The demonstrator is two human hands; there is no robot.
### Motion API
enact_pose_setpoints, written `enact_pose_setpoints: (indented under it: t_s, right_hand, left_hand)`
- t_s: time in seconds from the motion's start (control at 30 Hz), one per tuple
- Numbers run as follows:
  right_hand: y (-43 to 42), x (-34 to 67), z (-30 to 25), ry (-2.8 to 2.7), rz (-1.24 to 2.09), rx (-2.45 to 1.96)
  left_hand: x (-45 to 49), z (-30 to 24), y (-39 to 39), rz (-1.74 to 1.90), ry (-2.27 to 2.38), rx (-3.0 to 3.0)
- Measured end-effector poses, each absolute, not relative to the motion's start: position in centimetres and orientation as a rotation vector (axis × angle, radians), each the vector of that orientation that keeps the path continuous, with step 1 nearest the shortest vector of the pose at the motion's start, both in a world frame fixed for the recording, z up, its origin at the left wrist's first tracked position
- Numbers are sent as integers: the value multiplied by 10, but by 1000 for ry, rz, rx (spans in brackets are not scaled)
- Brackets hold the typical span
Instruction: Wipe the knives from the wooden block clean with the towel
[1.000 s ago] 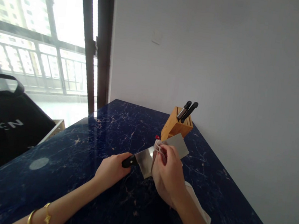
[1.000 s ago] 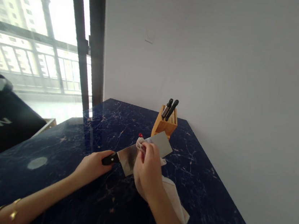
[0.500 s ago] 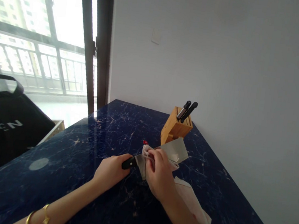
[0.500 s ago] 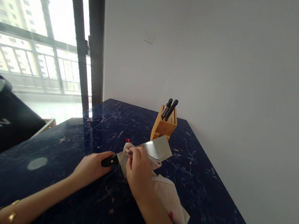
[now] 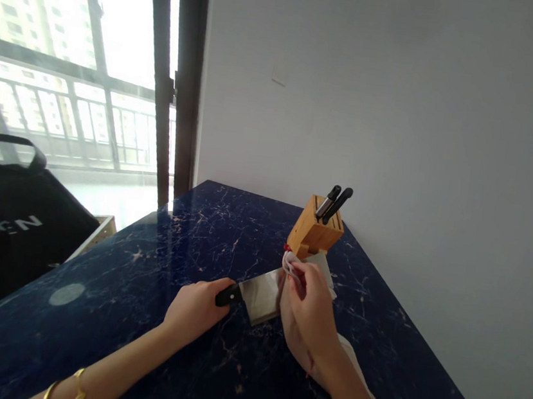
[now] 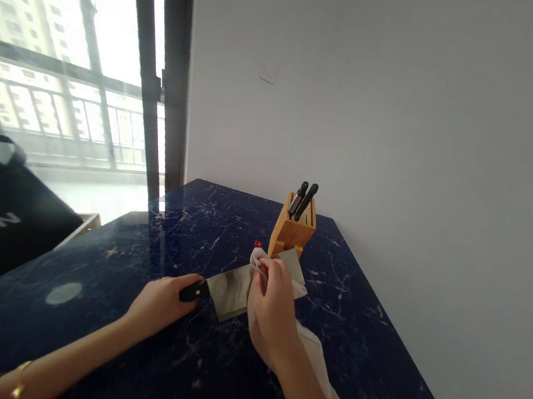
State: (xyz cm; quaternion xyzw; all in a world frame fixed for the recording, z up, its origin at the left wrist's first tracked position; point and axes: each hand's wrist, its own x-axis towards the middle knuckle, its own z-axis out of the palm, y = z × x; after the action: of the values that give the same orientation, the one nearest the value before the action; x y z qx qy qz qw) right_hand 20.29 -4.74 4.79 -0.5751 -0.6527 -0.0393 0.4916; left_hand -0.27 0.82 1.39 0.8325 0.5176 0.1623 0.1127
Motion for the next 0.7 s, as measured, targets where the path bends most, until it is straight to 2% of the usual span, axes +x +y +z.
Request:
enact_pose_setpoints:
  t_s: [0.3, 0.53, 0.7]
  right_hand:
    - [-40, 248, 50, -1317, -356, -1528]
    - [-43, 216, 43, -1568, -151, -1426]
    - [-43, 232, 47, -1426, -282, -1496]
  left_hand:
    - [-3, 19, 8, 429, 1520, 2456]
    - [-4, 16, 9, 455, 1536, 2486]
    - [-4, 14, 10, 459, 1530, 2453]
